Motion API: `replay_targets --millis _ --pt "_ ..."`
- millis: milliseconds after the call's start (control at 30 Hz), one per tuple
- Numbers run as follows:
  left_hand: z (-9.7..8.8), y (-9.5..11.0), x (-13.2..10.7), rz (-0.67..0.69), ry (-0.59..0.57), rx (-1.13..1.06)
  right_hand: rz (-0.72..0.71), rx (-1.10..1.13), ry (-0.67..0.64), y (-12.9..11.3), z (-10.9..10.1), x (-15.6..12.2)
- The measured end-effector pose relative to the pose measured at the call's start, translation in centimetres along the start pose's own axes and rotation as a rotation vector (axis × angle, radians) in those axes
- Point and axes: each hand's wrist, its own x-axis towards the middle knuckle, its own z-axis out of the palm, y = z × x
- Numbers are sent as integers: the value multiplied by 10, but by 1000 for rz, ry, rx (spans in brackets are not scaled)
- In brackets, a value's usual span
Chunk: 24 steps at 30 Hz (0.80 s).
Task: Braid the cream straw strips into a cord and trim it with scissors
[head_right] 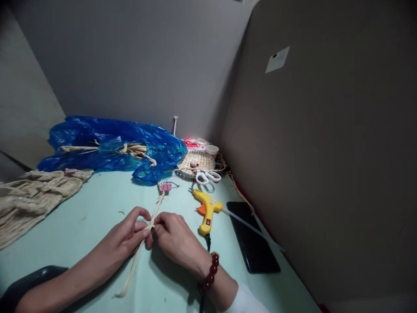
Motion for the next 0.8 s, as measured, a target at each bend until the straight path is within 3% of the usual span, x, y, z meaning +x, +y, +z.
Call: replay_targets --millis 200,367,500,600,700,800 --pt "-10 6 -3 -26 16 65 52 199 56 6 9 5" --pt "-16 10 -12 32 128 345 132 128 186 4 17 2" --pt "-4 4 -21 361 160 596 122 189 235 4 18 1" --pt "7 -4 -25 621 108 773 149 412 165 4 17 1" --pt "10 -8 -26 724 79 873 218 647 69 2 15 2" --pt "5 -5 -25 682 56 813 244 762 52 0 15 1"
